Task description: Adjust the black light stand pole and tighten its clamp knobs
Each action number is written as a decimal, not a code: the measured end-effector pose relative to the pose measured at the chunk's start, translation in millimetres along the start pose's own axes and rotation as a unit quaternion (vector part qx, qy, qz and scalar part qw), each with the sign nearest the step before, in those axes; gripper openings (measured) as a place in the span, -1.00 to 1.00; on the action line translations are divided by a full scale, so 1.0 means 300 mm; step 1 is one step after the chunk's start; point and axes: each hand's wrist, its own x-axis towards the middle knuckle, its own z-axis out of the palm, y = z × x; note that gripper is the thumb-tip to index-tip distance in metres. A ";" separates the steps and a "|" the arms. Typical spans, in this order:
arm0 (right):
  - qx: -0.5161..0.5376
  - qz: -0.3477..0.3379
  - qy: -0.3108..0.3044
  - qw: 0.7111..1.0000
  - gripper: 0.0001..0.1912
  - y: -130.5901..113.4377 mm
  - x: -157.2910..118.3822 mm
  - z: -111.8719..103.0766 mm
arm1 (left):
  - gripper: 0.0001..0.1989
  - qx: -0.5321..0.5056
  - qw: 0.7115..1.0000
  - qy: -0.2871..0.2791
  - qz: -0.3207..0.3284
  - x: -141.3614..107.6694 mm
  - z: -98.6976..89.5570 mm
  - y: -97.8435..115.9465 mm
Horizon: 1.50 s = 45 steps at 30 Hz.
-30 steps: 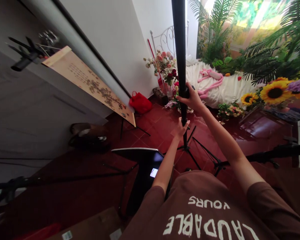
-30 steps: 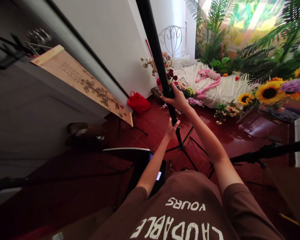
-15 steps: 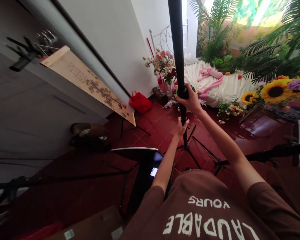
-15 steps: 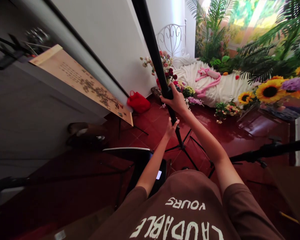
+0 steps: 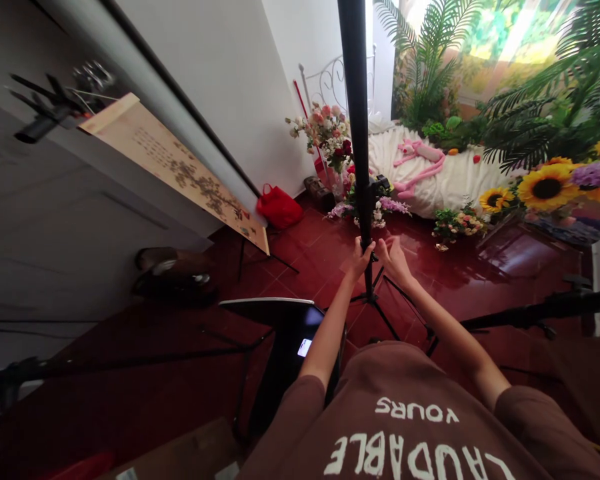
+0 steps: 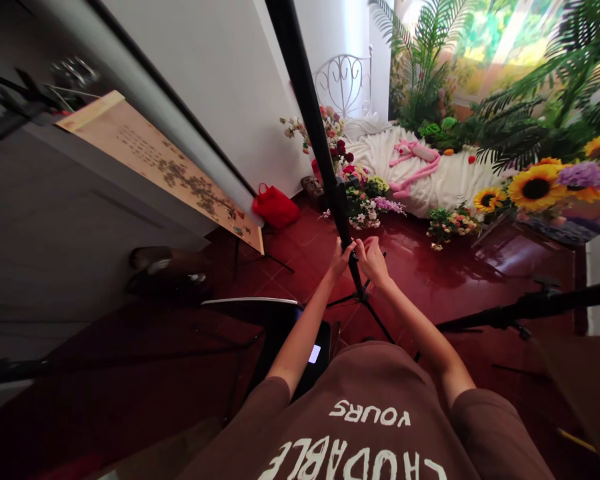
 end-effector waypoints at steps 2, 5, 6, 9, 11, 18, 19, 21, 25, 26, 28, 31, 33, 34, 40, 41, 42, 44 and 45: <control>0.044 0.151 -0.103 0.982 -0.56 0.072 -0.025 0.010 | -0.71 0.007 1.000 0.001 0.000 0.002 -0.003 -0.004; 0.198 0.288 -0.197 0.916 -0.51 0.105 -0.033 0.042 | -0.74 0.012 1.000 0.005 0.001 0.005 -0.005 -0.005; 0.259 0.303 -0.200 0.895 -0.54 0.102 -0.032 0.051 | -0.74 0.014 1.000 0.006 -0.001 0.005 -0.004 -0.004; 0.391 0.324 -0.186 0.841 -0.68 0.086 -0.025 0.062 | -0.75 0.012 1.000 0.004 0.001 0.007 -0.003 0.002; 0.413 0.337 -0.184 0.826 -0.72 0.081 -0.020 0.060 | -0.74 0.010 1.000 0.003 0.003 0.007 -0.002 0.005; 0.336 0.257 -0.164 0.891 -0.69 0.087 -0.026 0.056 | -0.70 0.023 1.000 -0.002 0.003 0.012 -0.005 -0.004; 0.315 0.235 -0.161 0.906 -0.68 0.089 -0.029 0.057 | -0.70 0.022 1.000 -0.006 0.002 0.013 -0.005 -0.006; 0.251 0.190 -0.152 0.937 -0.65 0.091 -0.035 0.056 | -0.69 0.022 1.000 -0.007 -0.004 0.015 -0.006 -0.006; 0.037 0.077 -0.091 0.992 -0.66 0.062 -0.034 0.029 | -0.71 0.024 1.000 -0.003 -0.002 0.011 -0.008 0.004; -0.008 0.030 -0.041 0.999 -0.65 0.041 -0.028 0.016 | -0.71 0.022 1.000 -0.006 0.000 0.009 -0.008 0.006; -0.062 -0.077 0.076 0.992 -0.49 -0.018 -0.010 -0.015 | -0.70 0.016 1.000 -0.010 0.001 0.004 -0.010 0.006; -0.124 -0.201 0.116 0.965 -0.17 -0.114 0.036 -0.051 | -0.63 0.017 1.000 -0.009 0.005 -0.004 -0.013 -0.002; -0.178 -0.244 0.063 0.951 -0.12 -0.155 0.070 -0.053 | -0.54 0.023 1.000 -0.007 0.003 -0.007 -0.014 -0.010; -0.199 -0.252 0.036 0.947 -0.15 -0.166 0.085 -0.046 | -0.50 0.024 1.000 -0.006 0.001 -0.008 -0.014 -0.014; -0.168 -0.222 -0.011 0.960 -0.31 -0.122 0.111 0.044 | -0.31 0.010 1.000 -0.015 0.002 0.002 -0.011 -0.042; -0.148 -0.220 -0.007 0.964 -0.29 -0.108 0.108 0.060 | -0.27 0.003 1.000 -0.023 0.006 0.005 -0.011 -0.049; -0.126 -0.219 -0.003 0.968 -0.26 -0.096 0.105 0.075 | -0.22 -0.005 0.999 -0.032 0.010 0.009 -0.010 -0.058; -0.083 -0.221 0.000 0.972 -0.23 -0.074 0.103 0.104 | -0.15 -0.020 0.998 -0.050 0.021 0.016 -0.010 -0.075; -0.066 -0.223 0.002 0.973 -0.23 -0.066 0.104 0.118 | -0.12 -0.024 0.998 -0.057 0.025 0.019 -0.010 -0.083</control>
